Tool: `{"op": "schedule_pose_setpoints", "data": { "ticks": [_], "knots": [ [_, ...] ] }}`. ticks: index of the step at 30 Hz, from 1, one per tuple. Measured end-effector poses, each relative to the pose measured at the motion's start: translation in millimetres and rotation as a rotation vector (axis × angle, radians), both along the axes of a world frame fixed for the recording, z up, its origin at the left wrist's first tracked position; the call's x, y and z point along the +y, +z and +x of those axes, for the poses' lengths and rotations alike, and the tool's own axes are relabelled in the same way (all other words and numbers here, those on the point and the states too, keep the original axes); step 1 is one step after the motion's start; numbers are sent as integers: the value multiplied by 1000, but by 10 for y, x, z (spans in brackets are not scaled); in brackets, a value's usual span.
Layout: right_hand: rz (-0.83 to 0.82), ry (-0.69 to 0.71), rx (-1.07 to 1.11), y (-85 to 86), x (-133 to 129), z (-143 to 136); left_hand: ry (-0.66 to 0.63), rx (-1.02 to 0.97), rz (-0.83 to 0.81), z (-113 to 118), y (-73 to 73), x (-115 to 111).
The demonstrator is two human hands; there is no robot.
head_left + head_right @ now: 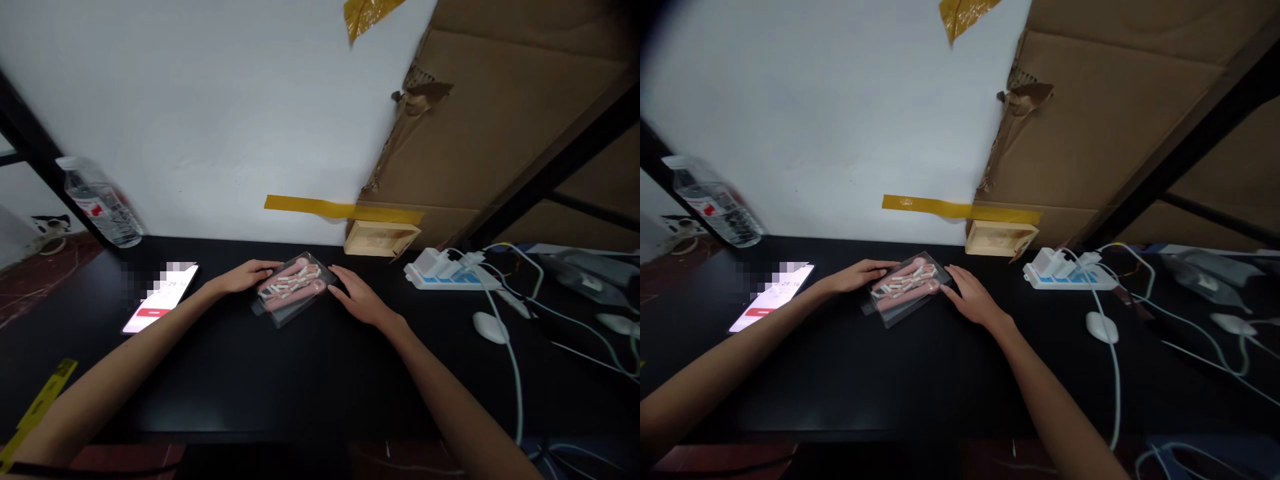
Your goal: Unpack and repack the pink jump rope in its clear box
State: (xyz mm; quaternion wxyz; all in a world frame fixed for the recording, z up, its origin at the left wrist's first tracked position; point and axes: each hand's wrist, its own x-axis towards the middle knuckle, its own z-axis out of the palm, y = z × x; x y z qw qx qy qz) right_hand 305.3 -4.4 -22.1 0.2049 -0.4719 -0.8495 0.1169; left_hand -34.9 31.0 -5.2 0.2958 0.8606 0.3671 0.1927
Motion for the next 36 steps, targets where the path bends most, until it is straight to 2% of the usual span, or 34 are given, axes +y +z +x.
{"op": "schedule_pose_setpoints", "data": {
  "ticks": [2,5,9,14,20,28,36],
  "knots": [
    [45,49,32,24,-25,-27,71,-14,62,8,75,-2],
    [103,127,53,60,-65,-66,223,34,263,75,160,-55],
    [138,191,27,114,-117,-101,203,204,434,266,183,-230],
    [127,250,36,174,-172,-137,184,420,376,456,79,-418],
    [88,216,13,147,-163,-144,59,477,424,389,104,-360],
    [-47,144,-139,13,-108,-88,43,417,448,358,72,-323],
    [-69,121,-194,12,-131,-122,53,350,430,350,49,-317]
  ]
}}
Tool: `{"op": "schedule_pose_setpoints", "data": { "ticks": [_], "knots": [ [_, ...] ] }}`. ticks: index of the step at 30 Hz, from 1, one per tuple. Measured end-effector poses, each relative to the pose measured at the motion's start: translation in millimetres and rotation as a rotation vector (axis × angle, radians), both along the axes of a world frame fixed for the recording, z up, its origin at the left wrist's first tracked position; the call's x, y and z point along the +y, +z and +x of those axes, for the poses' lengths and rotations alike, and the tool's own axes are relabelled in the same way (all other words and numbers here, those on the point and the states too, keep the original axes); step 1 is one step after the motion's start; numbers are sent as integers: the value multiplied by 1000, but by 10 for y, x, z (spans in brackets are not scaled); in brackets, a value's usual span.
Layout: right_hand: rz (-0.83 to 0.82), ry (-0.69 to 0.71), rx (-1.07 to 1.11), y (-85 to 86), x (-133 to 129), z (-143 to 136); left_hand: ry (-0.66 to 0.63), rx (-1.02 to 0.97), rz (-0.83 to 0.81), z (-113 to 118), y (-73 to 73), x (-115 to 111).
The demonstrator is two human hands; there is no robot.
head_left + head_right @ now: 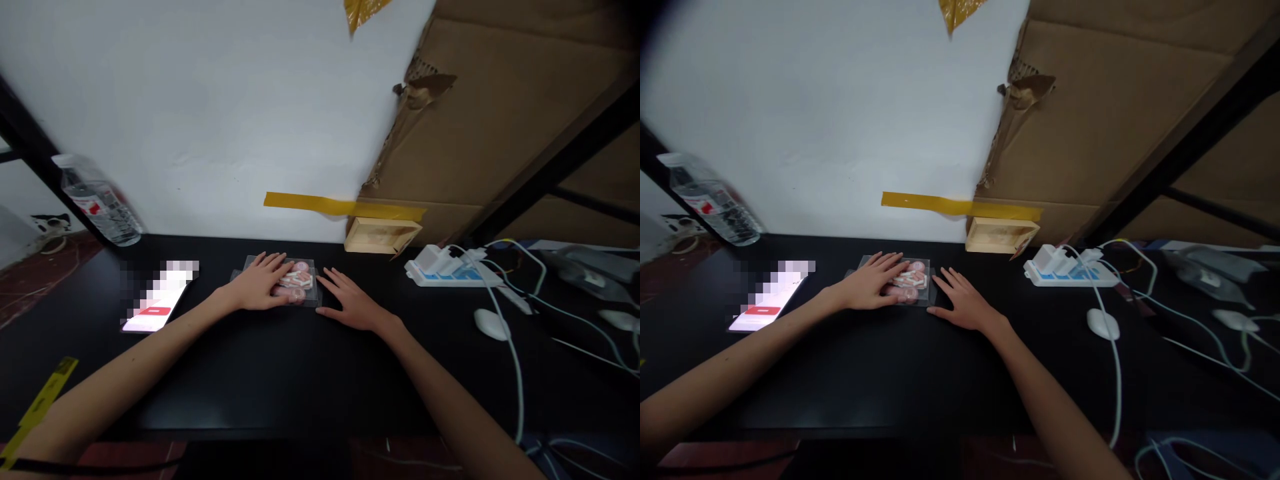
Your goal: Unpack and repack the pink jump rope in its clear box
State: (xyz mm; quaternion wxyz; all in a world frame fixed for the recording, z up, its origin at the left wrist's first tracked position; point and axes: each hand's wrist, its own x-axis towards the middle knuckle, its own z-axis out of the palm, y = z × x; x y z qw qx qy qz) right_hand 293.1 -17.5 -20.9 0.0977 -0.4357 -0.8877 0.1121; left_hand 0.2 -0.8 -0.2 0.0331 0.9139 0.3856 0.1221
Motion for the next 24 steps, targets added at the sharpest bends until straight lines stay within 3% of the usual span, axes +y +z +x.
{"op": "schedule_pose_setpoints", "data": {
  "ticks": [11,24],
  "knots": [
    [10,-18,-19,9,-14,-27,12,65,14,9,17,-12],
    [68,1,60,6,10,41,8,10,16,8,6,-16]
  ]
}}
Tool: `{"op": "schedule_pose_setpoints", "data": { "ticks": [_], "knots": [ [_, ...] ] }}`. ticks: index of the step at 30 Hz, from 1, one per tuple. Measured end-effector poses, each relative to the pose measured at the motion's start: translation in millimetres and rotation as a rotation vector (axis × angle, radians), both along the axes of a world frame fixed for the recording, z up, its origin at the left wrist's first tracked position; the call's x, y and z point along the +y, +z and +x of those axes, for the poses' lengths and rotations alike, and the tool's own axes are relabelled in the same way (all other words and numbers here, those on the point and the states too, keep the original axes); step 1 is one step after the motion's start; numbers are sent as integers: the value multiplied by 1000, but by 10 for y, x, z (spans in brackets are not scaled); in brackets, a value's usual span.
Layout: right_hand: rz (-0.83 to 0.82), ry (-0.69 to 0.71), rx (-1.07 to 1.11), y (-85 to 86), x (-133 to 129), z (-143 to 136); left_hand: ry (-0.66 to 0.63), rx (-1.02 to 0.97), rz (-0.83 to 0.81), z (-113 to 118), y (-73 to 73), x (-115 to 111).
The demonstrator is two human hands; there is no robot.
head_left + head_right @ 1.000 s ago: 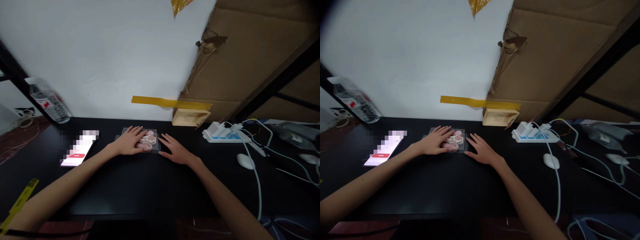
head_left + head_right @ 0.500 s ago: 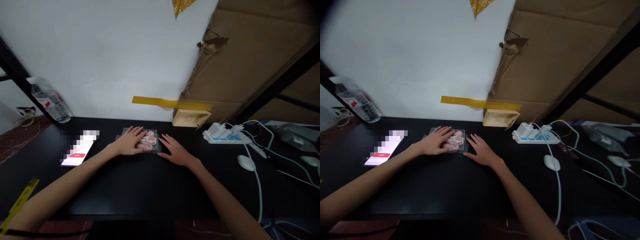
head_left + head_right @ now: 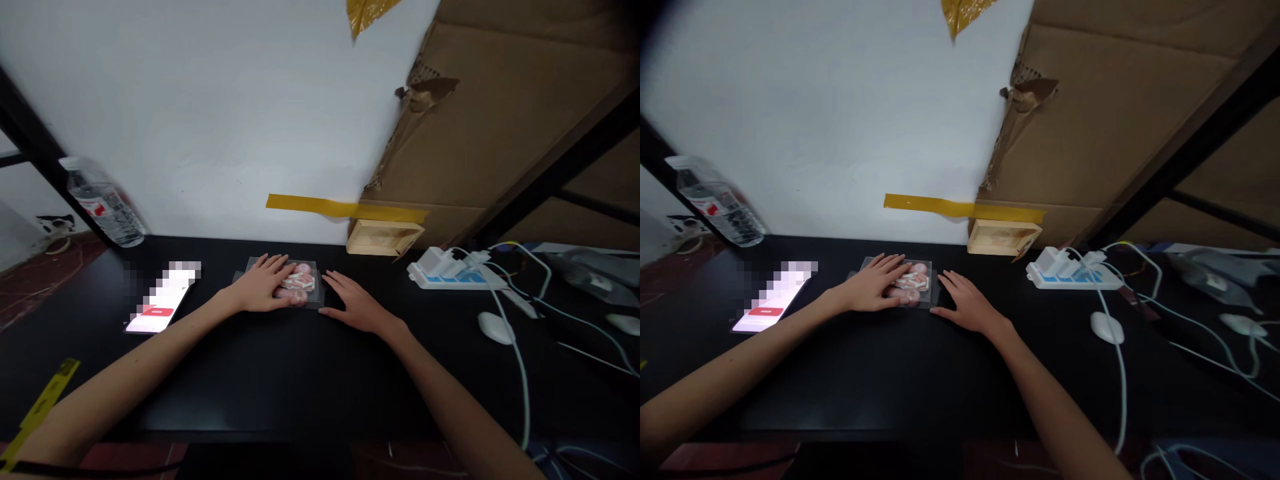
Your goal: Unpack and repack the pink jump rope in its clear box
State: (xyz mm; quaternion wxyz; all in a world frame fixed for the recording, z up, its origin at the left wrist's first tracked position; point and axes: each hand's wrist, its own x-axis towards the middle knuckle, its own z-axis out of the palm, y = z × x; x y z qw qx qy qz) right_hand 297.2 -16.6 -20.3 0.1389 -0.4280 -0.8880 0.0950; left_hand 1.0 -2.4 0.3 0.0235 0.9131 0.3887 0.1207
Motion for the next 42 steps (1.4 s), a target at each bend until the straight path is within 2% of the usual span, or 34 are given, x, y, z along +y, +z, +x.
{"op": "schedule_pose_setpoints", "data": {
  "ticks": [13,19,24,34,42],
  "knots": [
    [8,13,50,-23,-21,-85,3,8,10,2,-1,-8],
    [12,41,46,87,-22,2,-8,23,6,-8,-1,4],
    [18,22,35,139,-18,62,4,43,0,3,23,-12],
    [79,-84,36,56,44,64,1,30,1,-16,-12,13],
    [-11,21,110,93,7,63,0,48,15,-8,9,-2]
  ]
}}
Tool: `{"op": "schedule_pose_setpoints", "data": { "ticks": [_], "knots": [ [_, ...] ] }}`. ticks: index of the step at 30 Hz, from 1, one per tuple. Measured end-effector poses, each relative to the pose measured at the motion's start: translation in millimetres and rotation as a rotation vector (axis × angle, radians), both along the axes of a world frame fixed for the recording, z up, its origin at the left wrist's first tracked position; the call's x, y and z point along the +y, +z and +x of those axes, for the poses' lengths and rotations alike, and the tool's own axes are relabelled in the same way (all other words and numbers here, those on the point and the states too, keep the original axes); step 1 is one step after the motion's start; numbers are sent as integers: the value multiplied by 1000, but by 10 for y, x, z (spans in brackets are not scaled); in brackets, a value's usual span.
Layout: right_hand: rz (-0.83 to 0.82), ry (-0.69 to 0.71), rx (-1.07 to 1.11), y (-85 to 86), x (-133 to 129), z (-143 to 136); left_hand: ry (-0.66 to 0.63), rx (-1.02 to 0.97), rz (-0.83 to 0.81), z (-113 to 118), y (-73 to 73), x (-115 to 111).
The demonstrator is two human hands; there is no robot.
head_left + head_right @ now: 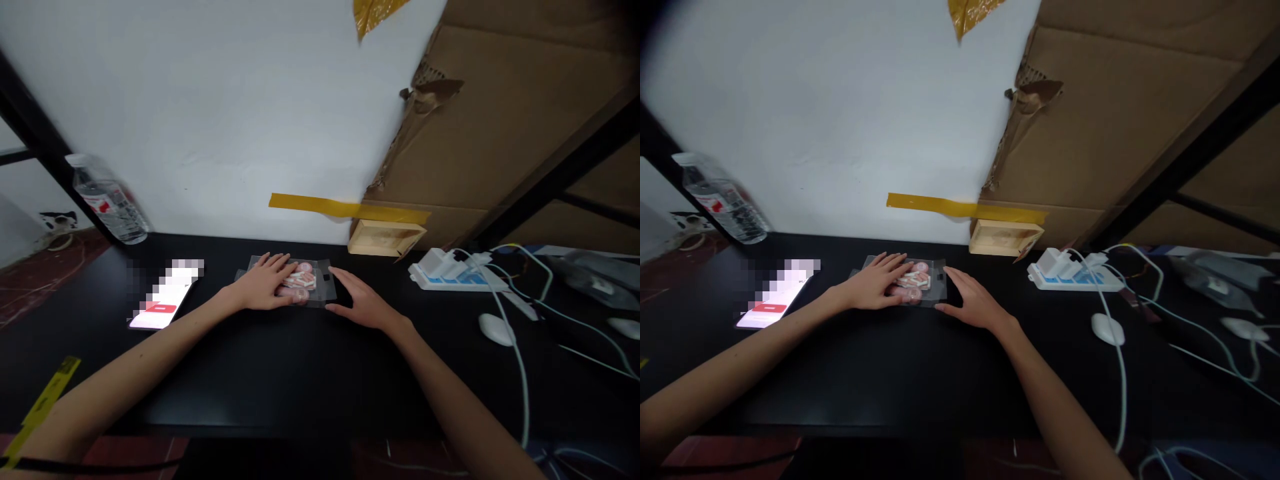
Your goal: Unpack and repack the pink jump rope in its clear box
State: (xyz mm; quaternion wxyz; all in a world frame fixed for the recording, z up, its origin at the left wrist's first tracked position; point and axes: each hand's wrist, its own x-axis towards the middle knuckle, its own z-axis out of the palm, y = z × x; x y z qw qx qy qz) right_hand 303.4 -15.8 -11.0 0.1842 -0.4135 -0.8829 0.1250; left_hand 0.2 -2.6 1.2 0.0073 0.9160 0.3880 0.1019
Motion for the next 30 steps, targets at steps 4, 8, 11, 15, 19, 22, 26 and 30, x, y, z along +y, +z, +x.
{"op": "schedule_pose_setpoints", "data": {
  "ticks": [4,8,11,15,19,22,26,30],
  "knots": [
    [-12,91,10,19,-5,19,7,19,6,7,5,-11],
    [45,112,86,-33,23,-28,-13,6,-4,39,-22,-33],
    [138,58,131,-116,55,-83,-12,3,-16,81,-27,-63],
    [176,40,141,-200,69,-118,-14,34,-23,123,-4,-94],
    [124,46,188,-237,66,-136,-16,23,-12,124,-11,-92],
    [106,28,222,-257,81,-155,-17,9,-2,118,-31,-84],
    [132,2,247,-261,104,-173,-21,7,0,122,-30,-88],
    [162,-3,262,-252,98,-192,-25,17,-1,131,-14,-99]
  ]
}}
